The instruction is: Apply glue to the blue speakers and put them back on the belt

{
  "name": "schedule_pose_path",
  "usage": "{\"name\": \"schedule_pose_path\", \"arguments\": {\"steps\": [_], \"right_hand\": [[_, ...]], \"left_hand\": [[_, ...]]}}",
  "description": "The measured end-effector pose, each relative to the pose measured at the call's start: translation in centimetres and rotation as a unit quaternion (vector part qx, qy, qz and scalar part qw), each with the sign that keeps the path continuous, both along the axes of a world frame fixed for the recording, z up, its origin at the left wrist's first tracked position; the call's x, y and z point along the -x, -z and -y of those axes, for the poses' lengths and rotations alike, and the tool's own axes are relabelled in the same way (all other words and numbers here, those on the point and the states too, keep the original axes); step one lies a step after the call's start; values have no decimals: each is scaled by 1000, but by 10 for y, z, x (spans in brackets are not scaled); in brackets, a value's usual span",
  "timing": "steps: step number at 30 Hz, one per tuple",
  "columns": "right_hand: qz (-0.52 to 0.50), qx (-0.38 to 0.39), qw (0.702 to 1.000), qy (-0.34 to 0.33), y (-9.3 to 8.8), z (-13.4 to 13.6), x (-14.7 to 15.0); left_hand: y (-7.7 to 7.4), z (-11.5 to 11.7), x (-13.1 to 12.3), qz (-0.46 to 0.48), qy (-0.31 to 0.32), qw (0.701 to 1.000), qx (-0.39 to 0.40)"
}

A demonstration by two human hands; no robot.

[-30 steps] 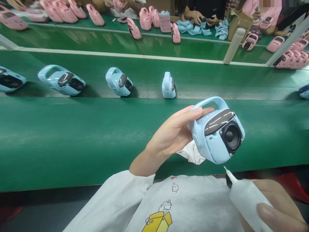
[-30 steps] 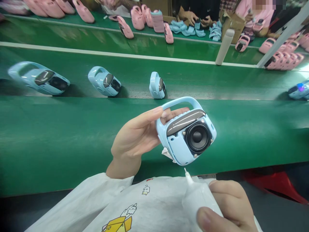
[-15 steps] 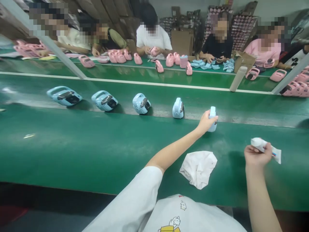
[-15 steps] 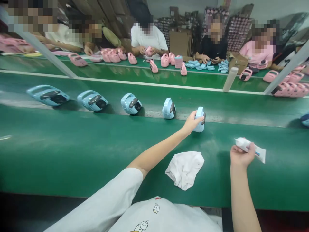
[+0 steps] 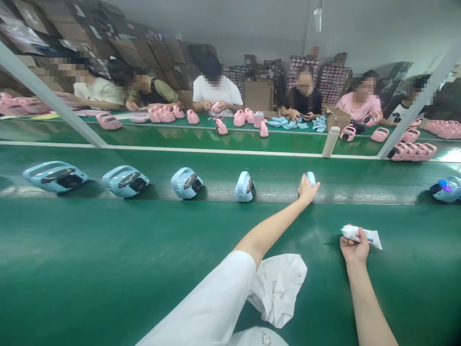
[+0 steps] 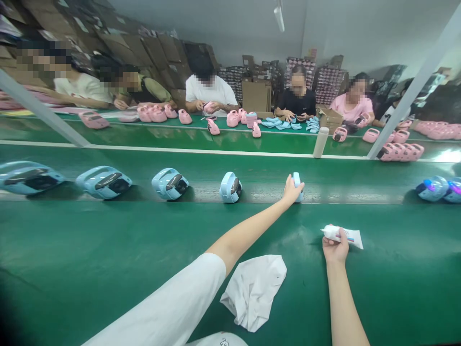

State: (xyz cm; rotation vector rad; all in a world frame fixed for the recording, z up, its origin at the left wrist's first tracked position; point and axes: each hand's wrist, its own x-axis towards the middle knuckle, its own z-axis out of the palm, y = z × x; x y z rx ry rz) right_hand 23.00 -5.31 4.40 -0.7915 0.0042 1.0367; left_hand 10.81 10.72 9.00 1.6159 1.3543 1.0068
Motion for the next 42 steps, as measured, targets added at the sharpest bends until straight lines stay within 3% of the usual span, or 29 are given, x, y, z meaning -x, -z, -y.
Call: {"name": "schedule_pose_path", "arguments": {"steps": [4, 7, 10, 13, 16, 19, 42], "right_hand": [[-13, -8, 1000, 1, 2, 1, 0], [-20, -15, 1000, 1, 1, 1, -2], [-31, -22, 999, 4, 0, 1, -8], [-41, -20, 999, 1, -1, 1, -16], [-38, -11, 999, 3, -3, 0, -23], [-28, -5, 999, 16, -5, -1, -25], [-23, -8, 999, 23, -13, 4, -22]], "left_hand": [[8, 3, -6, -24, 13, 1000, 6], [11, 10, 8, -28, 24, 999, -5], [18, 26, 41, -31, 29, 999, -31], [35, 52, 84, -36, 21, 998, -56], [56, 78, 122, -39, -15, 997, -60], [70, 89, 141, -37, -54, 996, -55], [66, 92, 130, -201, 31, 977, -67]]}}
